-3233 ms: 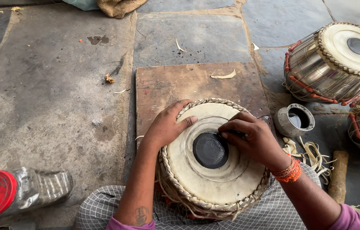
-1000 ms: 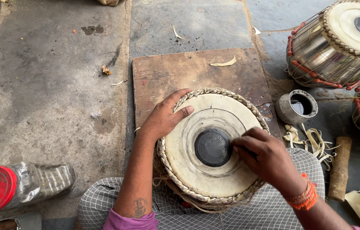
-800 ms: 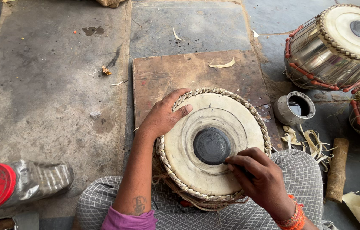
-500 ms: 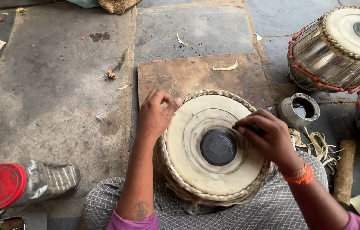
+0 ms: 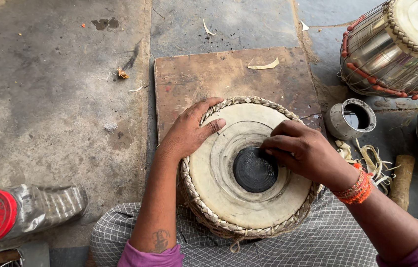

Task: The person sits on the floor with a tabla drum on their lap and rubs a dark paste by hand onto the central black patch of the drum head, working it in circular strokes. They briefly wipe the head with a cloth, dip into a small stone cup of liquid, and continue spreading and smoothing the paste across the center patch.

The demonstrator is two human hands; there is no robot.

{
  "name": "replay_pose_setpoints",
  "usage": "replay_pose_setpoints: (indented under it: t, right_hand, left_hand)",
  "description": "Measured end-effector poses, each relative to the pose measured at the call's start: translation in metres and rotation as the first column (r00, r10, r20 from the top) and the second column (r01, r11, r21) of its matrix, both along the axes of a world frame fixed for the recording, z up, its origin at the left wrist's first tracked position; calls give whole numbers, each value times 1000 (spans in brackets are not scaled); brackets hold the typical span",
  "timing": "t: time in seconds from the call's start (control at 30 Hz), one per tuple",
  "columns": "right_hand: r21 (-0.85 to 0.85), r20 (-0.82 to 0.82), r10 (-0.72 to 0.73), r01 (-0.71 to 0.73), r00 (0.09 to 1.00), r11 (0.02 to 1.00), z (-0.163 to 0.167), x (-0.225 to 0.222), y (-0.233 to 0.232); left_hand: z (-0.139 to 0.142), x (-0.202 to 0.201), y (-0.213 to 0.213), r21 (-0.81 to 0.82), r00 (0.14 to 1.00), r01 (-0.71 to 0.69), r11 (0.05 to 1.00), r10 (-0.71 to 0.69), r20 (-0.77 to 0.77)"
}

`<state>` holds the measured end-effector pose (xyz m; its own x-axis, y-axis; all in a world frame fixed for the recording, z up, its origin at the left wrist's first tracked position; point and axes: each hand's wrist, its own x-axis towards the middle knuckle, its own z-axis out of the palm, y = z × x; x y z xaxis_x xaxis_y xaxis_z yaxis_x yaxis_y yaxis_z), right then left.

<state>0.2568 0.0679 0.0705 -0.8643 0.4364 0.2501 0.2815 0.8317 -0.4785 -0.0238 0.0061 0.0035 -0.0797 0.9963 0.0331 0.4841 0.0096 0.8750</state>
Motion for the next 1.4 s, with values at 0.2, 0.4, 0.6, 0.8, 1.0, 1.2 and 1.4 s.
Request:
replay_pose_setpoints:
  t: [0.2, 0.4, 0.6, 0.8, 1.0, 1.2, 1.4]
  right_hand:
    - [49, 22, -142, 141, 990, 989, -5, 20, -20]
    - [-48, 2, -346, 345, 938, 937, -17, 33, -76]
    - [-8, -302, -466, 487, 832, 874, -37, 24, -71]
    - [-165, -300, -379, 344, 875, 924, -28, 23, -25]
    - [-123, -153, -291, 274, 944, 954, -14, 16, -19]
    - [-22, -71, -127, 125, 989, 992, -6, 3, 1]
    - [36, -1, -106, 106, 994, 994, -3, 6, -4]
  left_hand:
    - [5, 0, 0, -59, 999, -18, 998, 20, 40]
    - [7, 1, -2, -80, 998, -58, 995, 60, 28]
    - [8, 0, -5, -90, 979, -166, 982, 153, -136]
    - [7, 0, -14, -99, 927, -332, 938, 305, -221]
    - [0, 0, -4, 126, 974, -142, 982, 162, -161]
    - [4, -3, 0, -57, 998, -51, 997, 49, -33]
    - [9, 2, -1, -101, 995, -91, 991, 94, 28]
